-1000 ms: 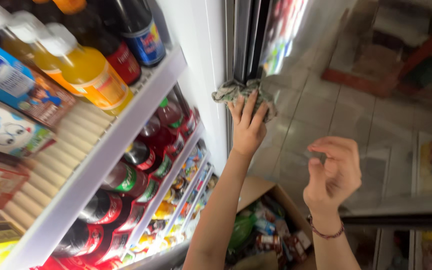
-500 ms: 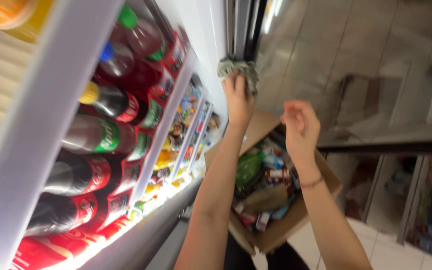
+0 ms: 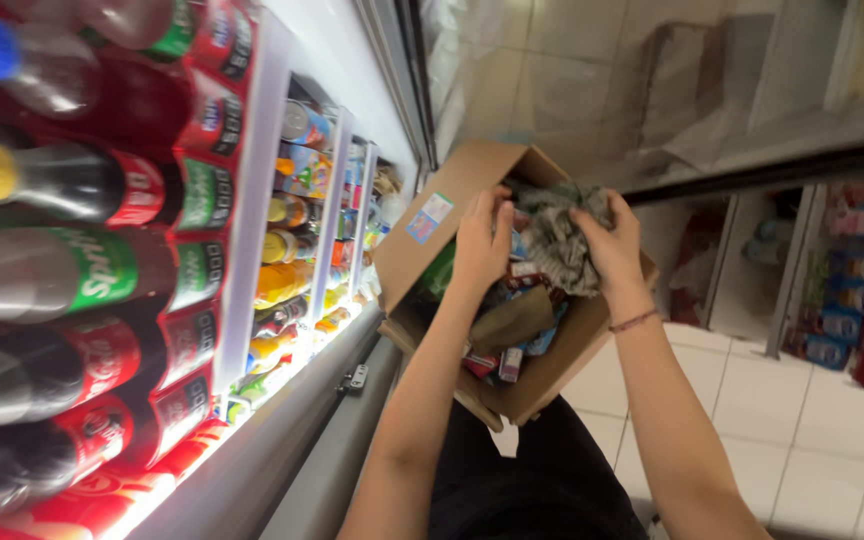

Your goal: The person cleans the exterior of a commercial refrigerator door with a cloth, then repeatedly picks up small beverage cartons from a cardboard box, scans each with a handheld barcode scanner, and places them on the refrigerator shelf.

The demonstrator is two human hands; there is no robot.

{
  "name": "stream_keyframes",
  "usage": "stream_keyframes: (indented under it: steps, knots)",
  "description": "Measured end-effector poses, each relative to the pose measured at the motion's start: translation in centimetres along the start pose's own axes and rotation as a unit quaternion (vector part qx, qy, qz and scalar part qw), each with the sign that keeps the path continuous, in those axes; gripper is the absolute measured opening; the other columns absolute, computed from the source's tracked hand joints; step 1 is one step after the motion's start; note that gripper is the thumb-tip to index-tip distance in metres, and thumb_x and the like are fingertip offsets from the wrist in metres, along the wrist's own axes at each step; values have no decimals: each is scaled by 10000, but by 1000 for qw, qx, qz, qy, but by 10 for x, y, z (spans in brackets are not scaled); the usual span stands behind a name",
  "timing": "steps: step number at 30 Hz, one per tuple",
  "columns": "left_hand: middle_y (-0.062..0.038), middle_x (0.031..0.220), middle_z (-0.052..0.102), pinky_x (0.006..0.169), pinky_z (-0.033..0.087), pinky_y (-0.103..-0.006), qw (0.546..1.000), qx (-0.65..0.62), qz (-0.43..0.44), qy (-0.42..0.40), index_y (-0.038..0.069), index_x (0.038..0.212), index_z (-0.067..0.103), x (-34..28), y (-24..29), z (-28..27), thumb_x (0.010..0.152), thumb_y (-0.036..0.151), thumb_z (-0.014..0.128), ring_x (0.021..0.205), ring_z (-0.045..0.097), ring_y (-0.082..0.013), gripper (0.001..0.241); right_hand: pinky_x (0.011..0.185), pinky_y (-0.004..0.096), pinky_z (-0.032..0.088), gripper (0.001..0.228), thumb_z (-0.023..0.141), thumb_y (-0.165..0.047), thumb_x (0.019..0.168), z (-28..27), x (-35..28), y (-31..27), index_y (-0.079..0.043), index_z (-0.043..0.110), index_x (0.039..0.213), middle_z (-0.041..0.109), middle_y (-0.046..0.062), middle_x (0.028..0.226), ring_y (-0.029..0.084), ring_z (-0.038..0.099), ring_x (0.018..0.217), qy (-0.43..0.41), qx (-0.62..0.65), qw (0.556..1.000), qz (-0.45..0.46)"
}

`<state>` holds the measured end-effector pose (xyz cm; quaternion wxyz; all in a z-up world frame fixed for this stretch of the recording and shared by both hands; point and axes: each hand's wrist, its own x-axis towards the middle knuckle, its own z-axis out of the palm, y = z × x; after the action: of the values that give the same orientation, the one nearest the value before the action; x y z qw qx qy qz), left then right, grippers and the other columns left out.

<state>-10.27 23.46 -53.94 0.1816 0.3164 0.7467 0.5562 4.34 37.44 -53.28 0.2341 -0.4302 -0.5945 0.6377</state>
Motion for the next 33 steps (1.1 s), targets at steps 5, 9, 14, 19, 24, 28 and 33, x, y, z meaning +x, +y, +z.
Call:
stream_keyframes:
  steps: [5, 9, 14, 19, 24, 28, 33]
  knots:
    - [-257, 1180, 688, 929, 556, -487, 896, 271, -133, -326, 34, 1094, 723, -55, -106, 56, 957, 188, 602, 1091, 689, -433, 239, 877, 402, 557, 401, 810, -143, 847, -63, -51, 34, -13, 666, 1197, 730, 163, 1127, 298, 716, 1014, 41, -287, 955, -53]
    - [-268, 1246, 595, 851, 540, -529, 870, 368, -27, -328, 31, 1170, 665, -111, -139, 86, 772, 137, 645, 1074, 664, -440, 413, 1091, 487, 444, 364, 822, -99, 771, -76, -74, 62, -76, 715, 1118, 697, 133, 1151, 350, 646, 1101, -1, -421, 899, -121]
    - [-269, 1331, 539, 880, 492, -565, 887, 337, -47, -312, 54, 1282, 649, -152, -123, 84, 776, 126, 636, 1065, 632, -439, 511, 1209, 515, 293, 403, 774, -104, 701, -61, -79, 78, -129, 740, 1102, 622, 45, 1328, 309, 468, 1353, -131, -620, 745, -207]
    - [-169, 1347, 619, 1008, 512, -536, 894, 221, -224, -319, 89, 1118, 754, -171, -109, 68, 944, 167, 565, 1146, 618, -415, 268, 1117, 594, 278, 588, 805, -300, 731, -24, -52, 84, -2, 594, 1192, 549, 188, 1310, 340, 414, 1345, -164, -619, 747, -178]
    - [-92, 1191, 687, 1114, 328, -575, 710, 589, 187, -337, 90, 1068, 778, -161, -118, 56, 919, 186, 571, 1220, 560, -318, 273, 1054, 486, 376, 712, 801, -217, 732, 1, -32, 103, -41, 553, 1376, 609, 120, 1227, 276, 542, 1211, -225, -606, 692, -322]
    - [26, 1298, 651, 1190, 182, -574, 491, 678, 228, -498, 141, 1162, 734, -134, -140, 49, 894, 260, 601, 1367, 388, -278, 322, 927, 407, 445, 660, 800, -153, 754, 5, -25, 118, -54, 571, 1366, 633, 93, 1139, 257, 628, 1091, -254, -596, 712, -272]
    - [17, 1445, 563, 1108, 153, -691, 181, 798, 281, -502, 124, 1360, 644, -126, -142, 63, 870, 99, 718, 1453, 237, -285, 496, 886, 443, 511, 443, 820, -204, 788, -6, -21, 118, -44, 662, 1169, 632, 147, 1104, 345, 644, 1017, -247, -527, 787, -204]
